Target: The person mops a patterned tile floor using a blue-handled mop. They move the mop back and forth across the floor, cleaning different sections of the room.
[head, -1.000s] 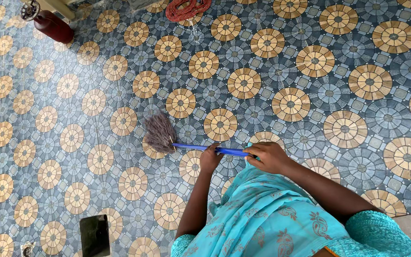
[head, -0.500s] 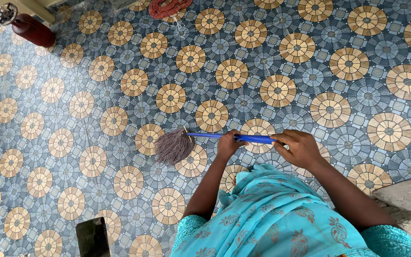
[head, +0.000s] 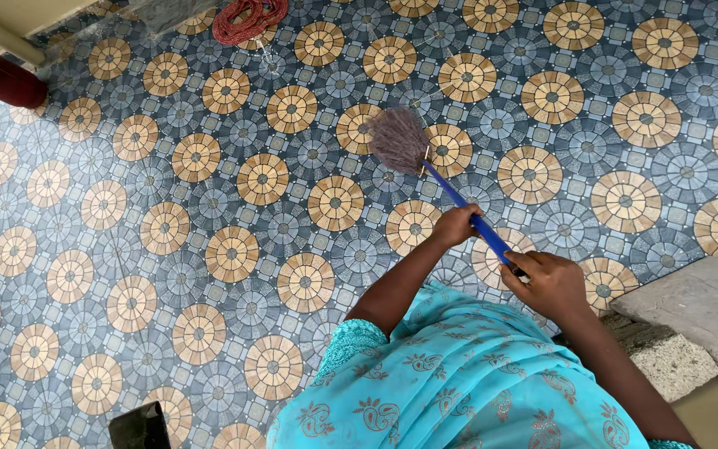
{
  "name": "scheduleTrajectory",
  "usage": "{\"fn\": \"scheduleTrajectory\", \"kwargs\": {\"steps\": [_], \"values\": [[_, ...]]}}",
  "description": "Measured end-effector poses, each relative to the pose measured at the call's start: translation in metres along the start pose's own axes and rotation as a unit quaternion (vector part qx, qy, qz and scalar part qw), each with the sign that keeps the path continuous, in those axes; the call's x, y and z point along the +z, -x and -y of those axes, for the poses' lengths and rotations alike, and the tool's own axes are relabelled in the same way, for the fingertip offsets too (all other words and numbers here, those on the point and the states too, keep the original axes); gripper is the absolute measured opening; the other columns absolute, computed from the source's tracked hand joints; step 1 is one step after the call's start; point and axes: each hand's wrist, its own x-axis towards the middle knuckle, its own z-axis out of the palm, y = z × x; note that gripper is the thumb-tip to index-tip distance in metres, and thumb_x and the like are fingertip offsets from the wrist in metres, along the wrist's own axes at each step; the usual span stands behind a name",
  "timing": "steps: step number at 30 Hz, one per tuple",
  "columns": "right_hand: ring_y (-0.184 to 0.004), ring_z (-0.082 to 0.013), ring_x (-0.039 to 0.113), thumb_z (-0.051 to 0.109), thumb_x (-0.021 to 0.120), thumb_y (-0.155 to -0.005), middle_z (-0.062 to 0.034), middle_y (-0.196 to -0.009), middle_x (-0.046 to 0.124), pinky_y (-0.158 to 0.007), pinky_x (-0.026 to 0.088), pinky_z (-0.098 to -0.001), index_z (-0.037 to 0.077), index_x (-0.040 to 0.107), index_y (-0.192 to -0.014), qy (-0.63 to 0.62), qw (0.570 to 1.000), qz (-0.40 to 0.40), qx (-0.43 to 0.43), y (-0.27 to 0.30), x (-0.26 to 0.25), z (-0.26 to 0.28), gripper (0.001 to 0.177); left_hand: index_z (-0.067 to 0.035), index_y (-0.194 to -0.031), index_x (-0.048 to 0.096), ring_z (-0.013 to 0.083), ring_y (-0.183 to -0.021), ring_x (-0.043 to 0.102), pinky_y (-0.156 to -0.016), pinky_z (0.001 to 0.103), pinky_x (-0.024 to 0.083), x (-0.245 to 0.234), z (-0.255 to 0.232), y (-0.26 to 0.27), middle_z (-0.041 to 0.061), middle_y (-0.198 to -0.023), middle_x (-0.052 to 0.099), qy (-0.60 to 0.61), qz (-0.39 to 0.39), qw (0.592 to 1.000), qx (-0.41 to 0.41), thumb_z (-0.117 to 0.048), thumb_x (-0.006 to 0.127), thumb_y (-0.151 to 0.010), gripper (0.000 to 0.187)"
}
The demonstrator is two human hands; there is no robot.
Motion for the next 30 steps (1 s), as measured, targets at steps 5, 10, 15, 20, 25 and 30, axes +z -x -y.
{"fn": "scheduleTrajectory", "kwargs": {"steps": [5, 10, 15, 20, 25, 30], "values": [[-0.055, -0.0219, 0.068, 0.028, 0.082, -0.079, -0.0053, -0.068, 0.072, -0.049, 0.051, -0.0355, 0.01, 0.077, -0.089, 0.013, 1.0, -0.017, -0.016, 0.023, -0.011, -0.003, 0.021, -0.018, -0.117, 0.068, 0.0286, -0.096, 0.075, -0.084, 0.04, 0.059, 0.053, -0.02, -0.004, 0.008, -0.104, 0.077, 0.024, 0.051, 0.996, 0.062, -0.022, 0.087, -0.075, 0.046], [-0.05, -0.0218, 0.066, 0.027, 0.083, -0.077, -0.0044, -0.062, 0.071, -0.047, 0.05, -0.0363, 0.01, 0.077, -0.083, -0.021, 0.999, -0.018, -0.038, 0.026, -0.014, 0.003, 0.019, -0.025, -0.128, 0.066, 0.0279, -0.103, 0.074, -0.086, 0.039, 0.059, 0.075, -0.024, 0.011, 0.005, -0.118, 0.075, -0.006, 0.066, 0.988, 0.141, -0.018, 0.081, -0.08, 0.051], [-0.053, -0.0217, 0.067, 0.027, 0.082, -0.077, -0.0053, -0.064, 0.07, -0.05, 0.052, -0.036, 0.01, 0.076, -0.083, -0.04, 0.991, -0.045, -0.12, 0.01, -0.018, 0.008, 0.019, -0.031, -0.123, 0.069, 0.025, -0.105, 0.074, -0.082, 0.038, 0.058, 0.067, -0.031, 0.028, -0.001, -0.122, 0.075, -0.054, 0.068, 0.983, 0.159, -0.023, 0.079, -0.081, 0.045], [-0.052, -0.0209, 0.067, 0.026, 0.082, -0.076, -0.0045, -0.061, 0.069, -0.05, 0.052, -0.0349, 0.009, 0.077, -0.082, -0.098, 0.983, -0.036, -0.15, -0.014, -0.03, 0.021, 0.019, -0.03, -0.12, 0.072, 0.0237, -0.103, 0.074, -0.083, 0.038, 0.058, 0.02, -0.05, 0.058, -0.001, -0.117, 0.076, -0.078, 0.053, 0.989, 0.115, -0.028, 0.081, -0.08, 0.041], [-0.05, -0.0204, 0.066, 0.027, 0.084, -0.074, -0.0054, -0.059, 0.068, -0.048, 0.051, -0.0343, 0.008, 0.077, -0.078, -0.153, 0.972, -0.001, -0.181, -0.034, -0.04, 0.029, 0.021, -0.028, -0.117, 0.074, 0.0222, -0.098, 0.075, -0.081, 0.037, 0.059, -0.028, -0.053, 0.092, -0.003, -0.115, 0.076, -0.1, -0.016, 0.988, 0.117, -0.035, 0.084, -0.074, 0.045], [-0.056, -0.0214, 0.069, 0.025, 0.083, -0.074, -0.0058, -0.066, 0.07, -0.053, 0.054, -0.0342, 0.007, 0.076, -0.083, -0.201, 0.951, 0.021, -0.233, -0.052, -0.032, 0.024, 0.021, -0.026, -0.115, 0.075, 0.0216, -0.096, 0.076, -0.078, 0.037, 0.06, -0.059, -0.035, 0.123, -0.003, -0.108, 0.078, -0.126, -0.071, 0.989, 0.044, -0.037, 0.085, -0.075, 0.043]]}}
